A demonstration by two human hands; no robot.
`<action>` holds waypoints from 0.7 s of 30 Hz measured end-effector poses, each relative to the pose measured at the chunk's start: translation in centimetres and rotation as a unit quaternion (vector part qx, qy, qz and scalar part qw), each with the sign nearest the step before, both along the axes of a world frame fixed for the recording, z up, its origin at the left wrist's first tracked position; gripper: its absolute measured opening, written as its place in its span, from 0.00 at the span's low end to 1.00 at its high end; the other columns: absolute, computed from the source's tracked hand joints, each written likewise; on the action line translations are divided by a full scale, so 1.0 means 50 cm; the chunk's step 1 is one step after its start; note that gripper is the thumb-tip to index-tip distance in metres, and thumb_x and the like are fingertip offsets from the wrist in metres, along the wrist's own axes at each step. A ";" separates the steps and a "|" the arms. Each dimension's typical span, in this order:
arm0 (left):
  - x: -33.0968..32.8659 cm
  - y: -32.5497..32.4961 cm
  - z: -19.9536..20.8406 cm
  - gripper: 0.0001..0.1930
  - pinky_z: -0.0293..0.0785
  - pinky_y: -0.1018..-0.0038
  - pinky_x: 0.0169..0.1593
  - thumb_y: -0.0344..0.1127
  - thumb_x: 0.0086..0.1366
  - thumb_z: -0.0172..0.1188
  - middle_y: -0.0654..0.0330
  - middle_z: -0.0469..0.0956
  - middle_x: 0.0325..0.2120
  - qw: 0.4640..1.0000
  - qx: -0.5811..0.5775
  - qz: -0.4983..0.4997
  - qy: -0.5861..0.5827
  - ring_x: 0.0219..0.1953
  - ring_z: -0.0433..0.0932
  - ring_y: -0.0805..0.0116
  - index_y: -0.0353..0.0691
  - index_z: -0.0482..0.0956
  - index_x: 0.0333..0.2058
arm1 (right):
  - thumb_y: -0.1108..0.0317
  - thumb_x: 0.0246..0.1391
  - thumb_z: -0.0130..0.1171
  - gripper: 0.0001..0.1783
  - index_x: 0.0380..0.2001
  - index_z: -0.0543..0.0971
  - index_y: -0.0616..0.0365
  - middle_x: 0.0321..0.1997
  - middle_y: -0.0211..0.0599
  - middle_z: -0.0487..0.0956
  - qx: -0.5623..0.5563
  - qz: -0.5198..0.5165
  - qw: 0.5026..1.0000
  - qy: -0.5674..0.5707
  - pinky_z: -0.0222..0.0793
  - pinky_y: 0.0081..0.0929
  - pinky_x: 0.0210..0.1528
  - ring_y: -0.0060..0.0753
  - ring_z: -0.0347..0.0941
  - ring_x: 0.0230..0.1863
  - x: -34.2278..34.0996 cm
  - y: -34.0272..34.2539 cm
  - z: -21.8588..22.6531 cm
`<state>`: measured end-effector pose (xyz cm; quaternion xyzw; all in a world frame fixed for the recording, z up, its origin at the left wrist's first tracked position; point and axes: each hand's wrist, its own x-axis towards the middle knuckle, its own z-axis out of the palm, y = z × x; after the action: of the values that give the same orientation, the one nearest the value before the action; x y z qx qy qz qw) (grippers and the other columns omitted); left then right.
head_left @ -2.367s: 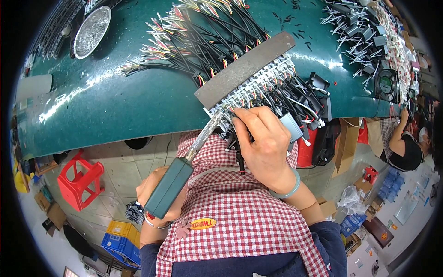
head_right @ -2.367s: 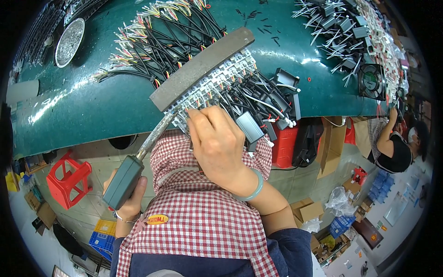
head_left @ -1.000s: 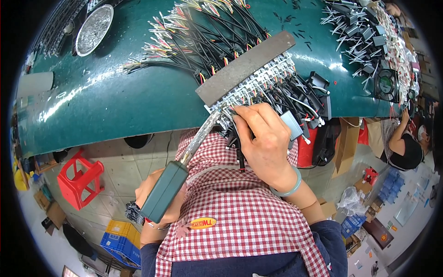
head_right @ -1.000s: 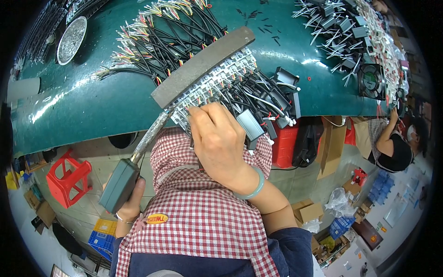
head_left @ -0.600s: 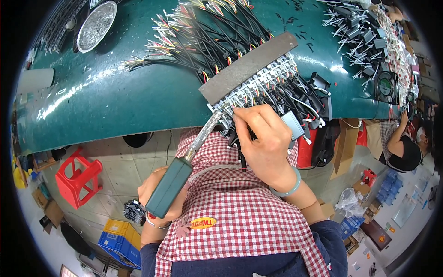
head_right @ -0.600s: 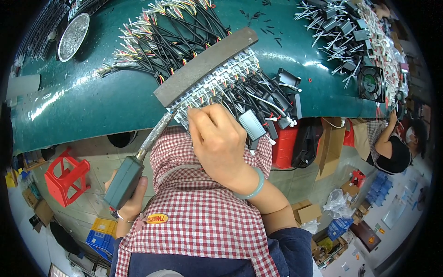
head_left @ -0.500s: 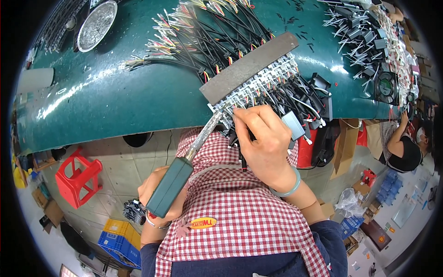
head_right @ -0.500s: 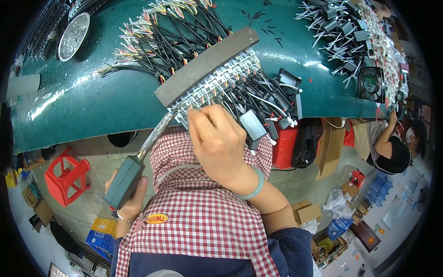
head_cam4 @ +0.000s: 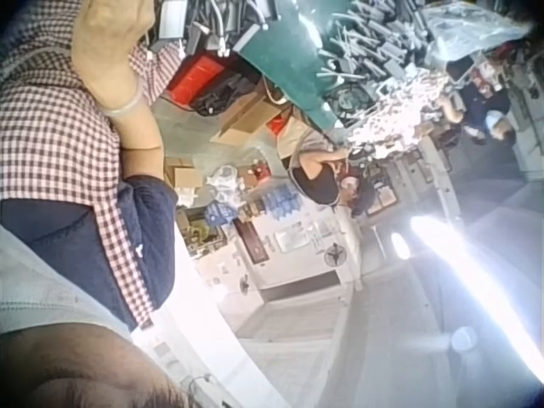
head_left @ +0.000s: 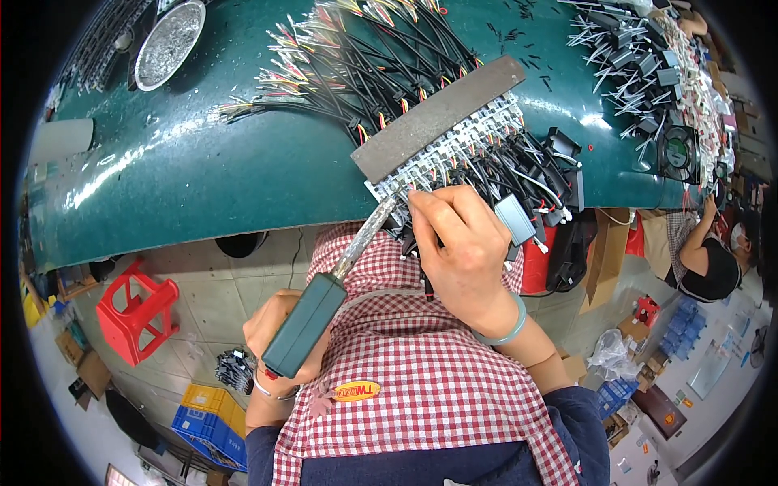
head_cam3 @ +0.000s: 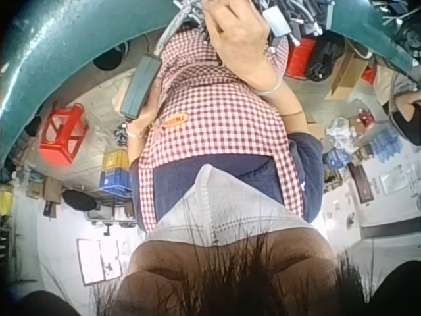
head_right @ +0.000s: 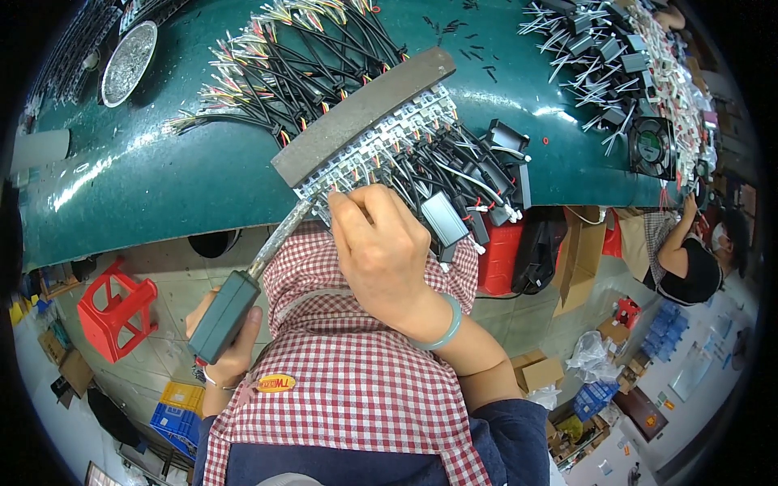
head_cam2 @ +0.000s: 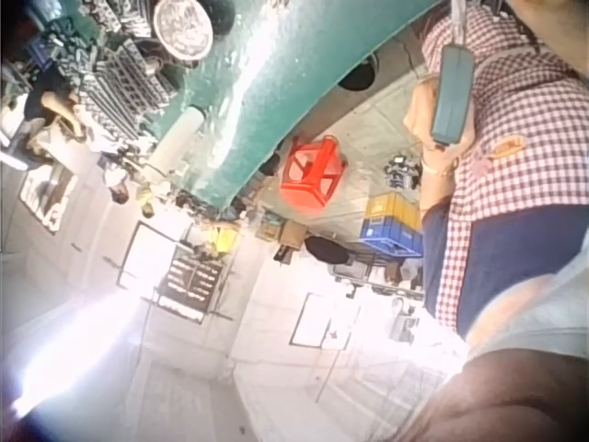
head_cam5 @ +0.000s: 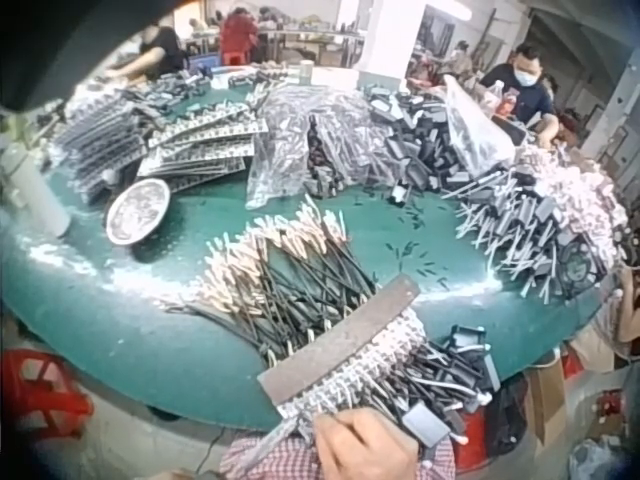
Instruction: The person solders wire connections onto electronic circuit boards using a handheld soldering tool while positioning the wires by hand.
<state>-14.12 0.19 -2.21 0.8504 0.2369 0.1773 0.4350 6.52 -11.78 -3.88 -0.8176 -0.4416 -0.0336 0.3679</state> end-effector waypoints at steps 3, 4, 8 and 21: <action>0.007 0.000 0.000 0.09 0.65 0.69 0.23 0.28 0.50 0.68 0.54 0.73 0.22 1.000 0.005 0.002 -0.020 0.18 0.73 0.60 0.31 0.78 0.28 | 0.80 0.45 0.66 0.10 0.33 0.81 0.62 0.29 0.37 0.74 -0.003 -0.001 1.000 0.000 0.70 0.31 0.26 0.37 0.74 0.28 -0.001 0.000 -0.001; 0.006 0.000 0.000 0.09 0.65 0.69 0.23 0.28 0.50 0.68 0.54 0.73 0.22 1.000 0.006 0.002 -0.020 0.18 0.73 0.60 0.31 0.78 0.28 | 0.80 0.45 0.66 0.10 0.33 0.81 0.62 0.29 0.37 0.74 -0.003 -0.002 1.000 0.000 0.70 0.31 0.26 0.37 0.74 0.28 -0.001 0.000 -0.001; -0.004 -0.004 0.000 0.09 0.70 0.71 0.27 0.28 0.47 0.68 0.53 0.76 0.23 0.999 0.035 0.015 -0.010 0.22 0.77 0.59 0.32 0.80 0.27 | 0.80 0.45 0.66 0.10 0.33 0.81 0.62 0.29 0.37 0.74 -0.003 -0.002 1.000 0.004 0.70 0.31 0.26 0.37 0.74 0.28 -0.001 -0.001 -0.001; -0.076 -0.023 -0.028 0.18 0.74 0.71 0.41 0.34 0.52 0.72 0.53 0.81 0.36 0.965 -0.038 0.260 0.003 0.36 0.81 0.60 0.35 0.81 0.41 | 0.80 0.45 0.65 0.08 0.32 0.81 0.62 0.27 0.37 0.74 0.011 -0.001 1.000 0.001 0.69 0.31 0.25 0.36 0.74 0.27 0.001 0.001 0.000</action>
<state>-17.93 -0.93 -3.61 0.7429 0.4580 0.2726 0.4050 6.54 -11.71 -3.87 -0.8140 -0.4403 -0.0381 0.3770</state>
